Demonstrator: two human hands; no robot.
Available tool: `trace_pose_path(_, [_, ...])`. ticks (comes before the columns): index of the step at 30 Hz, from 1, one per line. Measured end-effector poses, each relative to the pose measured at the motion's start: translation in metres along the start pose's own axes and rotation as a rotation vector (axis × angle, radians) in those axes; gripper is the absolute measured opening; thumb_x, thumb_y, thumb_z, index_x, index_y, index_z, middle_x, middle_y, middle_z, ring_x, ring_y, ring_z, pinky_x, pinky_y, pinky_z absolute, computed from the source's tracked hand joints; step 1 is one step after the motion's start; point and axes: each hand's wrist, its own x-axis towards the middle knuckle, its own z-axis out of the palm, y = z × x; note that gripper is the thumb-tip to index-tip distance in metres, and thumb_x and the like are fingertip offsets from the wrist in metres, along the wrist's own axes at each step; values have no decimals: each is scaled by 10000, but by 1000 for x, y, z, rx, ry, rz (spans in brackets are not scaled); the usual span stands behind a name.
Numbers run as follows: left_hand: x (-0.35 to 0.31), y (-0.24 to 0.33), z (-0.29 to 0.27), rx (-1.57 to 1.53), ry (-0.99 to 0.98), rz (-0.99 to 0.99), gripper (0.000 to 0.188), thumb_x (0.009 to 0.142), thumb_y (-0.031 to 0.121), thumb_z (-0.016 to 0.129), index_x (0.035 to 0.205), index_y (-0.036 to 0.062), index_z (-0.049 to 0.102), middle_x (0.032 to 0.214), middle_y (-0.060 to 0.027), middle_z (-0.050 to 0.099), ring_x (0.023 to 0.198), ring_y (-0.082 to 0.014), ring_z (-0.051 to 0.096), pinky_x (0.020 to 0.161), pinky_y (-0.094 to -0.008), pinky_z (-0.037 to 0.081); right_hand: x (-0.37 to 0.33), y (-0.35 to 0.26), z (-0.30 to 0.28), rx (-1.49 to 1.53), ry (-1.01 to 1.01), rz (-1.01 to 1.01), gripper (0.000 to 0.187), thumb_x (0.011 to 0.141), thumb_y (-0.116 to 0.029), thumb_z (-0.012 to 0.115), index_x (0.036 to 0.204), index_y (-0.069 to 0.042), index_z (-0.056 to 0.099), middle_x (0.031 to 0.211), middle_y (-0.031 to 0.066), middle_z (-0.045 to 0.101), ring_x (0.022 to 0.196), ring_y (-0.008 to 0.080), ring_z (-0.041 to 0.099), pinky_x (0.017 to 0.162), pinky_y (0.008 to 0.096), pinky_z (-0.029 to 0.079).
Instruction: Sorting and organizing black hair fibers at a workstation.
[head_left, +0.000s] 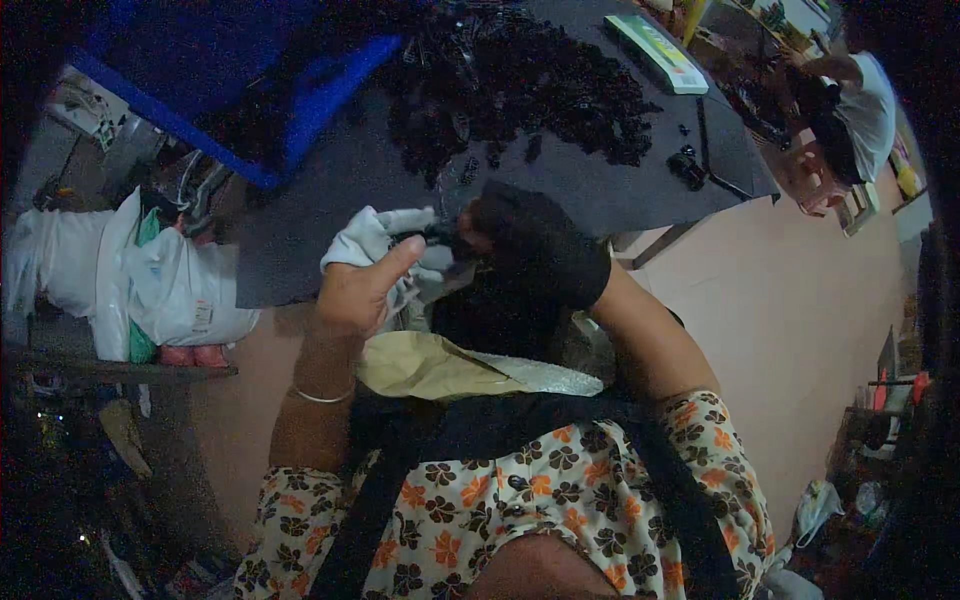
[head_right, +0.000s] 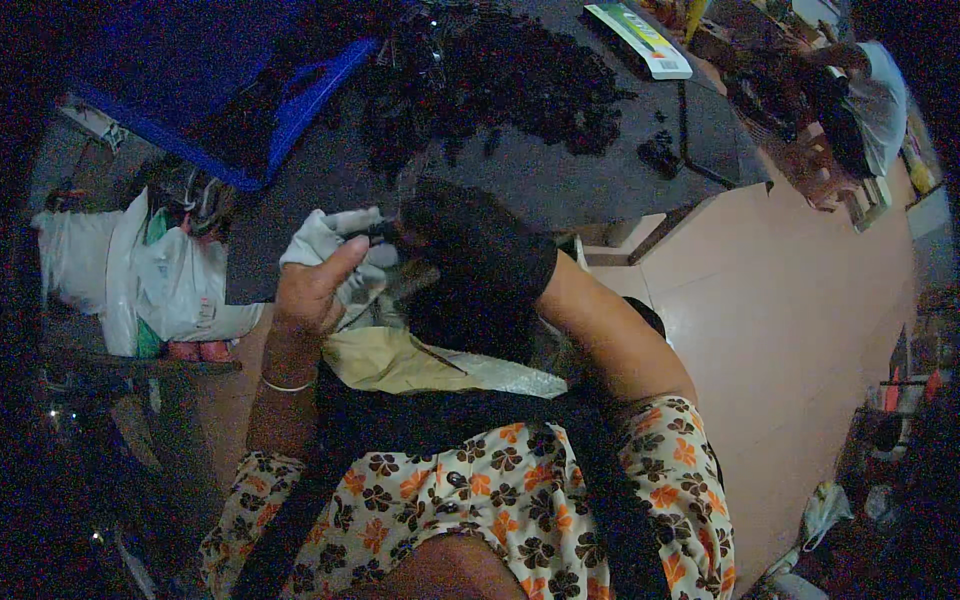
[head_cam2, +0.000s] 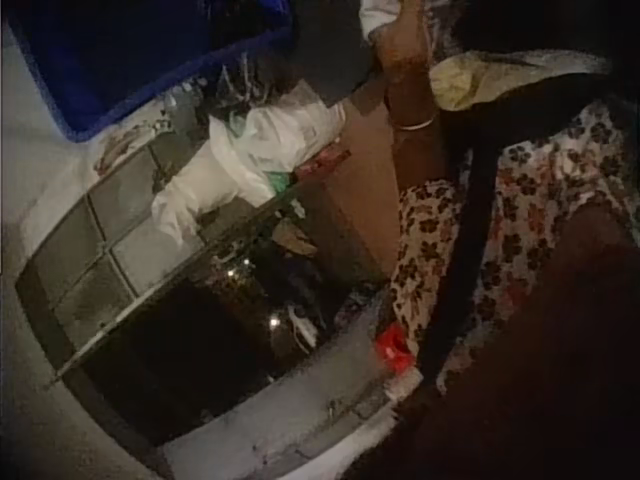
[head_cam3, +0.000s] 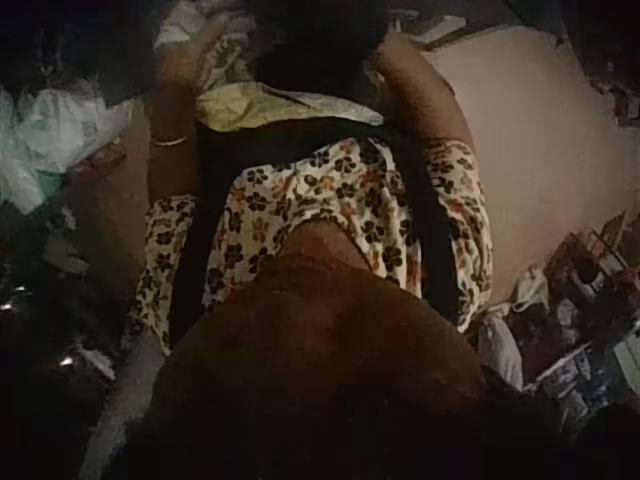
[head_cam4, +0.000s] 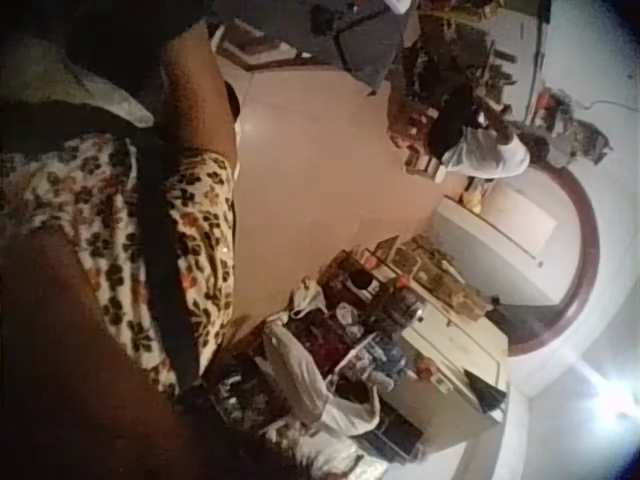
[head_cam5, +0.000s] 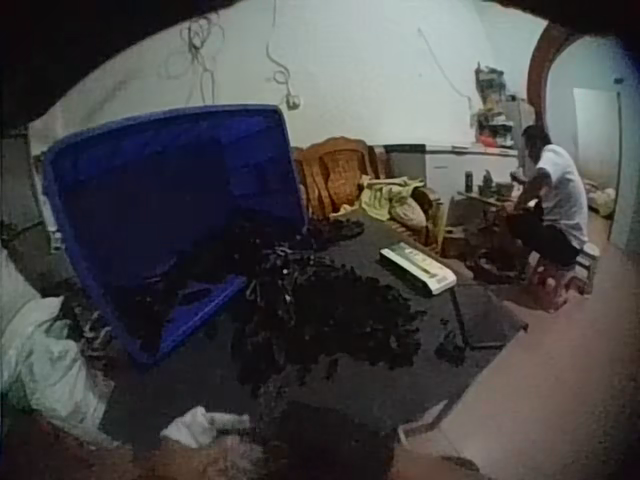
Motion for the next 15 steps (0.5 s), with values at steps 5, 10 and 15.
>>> trace_pose_path(5, [3, -3, 20, -248, 329, -265, 231, 830, -3, 515, 1059, -39, 516, 1044, -150, 565, 888, -189, 584, 734, -277, 502, 3, -4, 17, 150, 296, 315, 128, 772, -106, 597, 858, -22, 552, 758, 102, 557, 686, 237, 564, 615, 311, 452])
trace_pose_path(10, [3, 6, 43, -117, 354, -20, 214, 812, -43, 517, 1024, -50, 547, 1123, -201, 515, 983, -217, 537, 827, -283, 446, 2, -3, 32, 747, 307, 675, 91, 822, -121, 557, 841, -41, 517, 733, 24, 532, 683, 117, 534, 605, 268, 445])
trace_pose_path(15, [12, 4, 43, 374, 290, 158, 216, 801, -43, 526, 1014, -38, 562, 1097, -183, 539, 1018, -249, 526, 894, -316, 403, 1, 5, 27, 824, 188, 592, 69, 816, -111, 551, 834, -58, 510, 763, 12, 531, 715, 82, 495, 642, 247, 430])
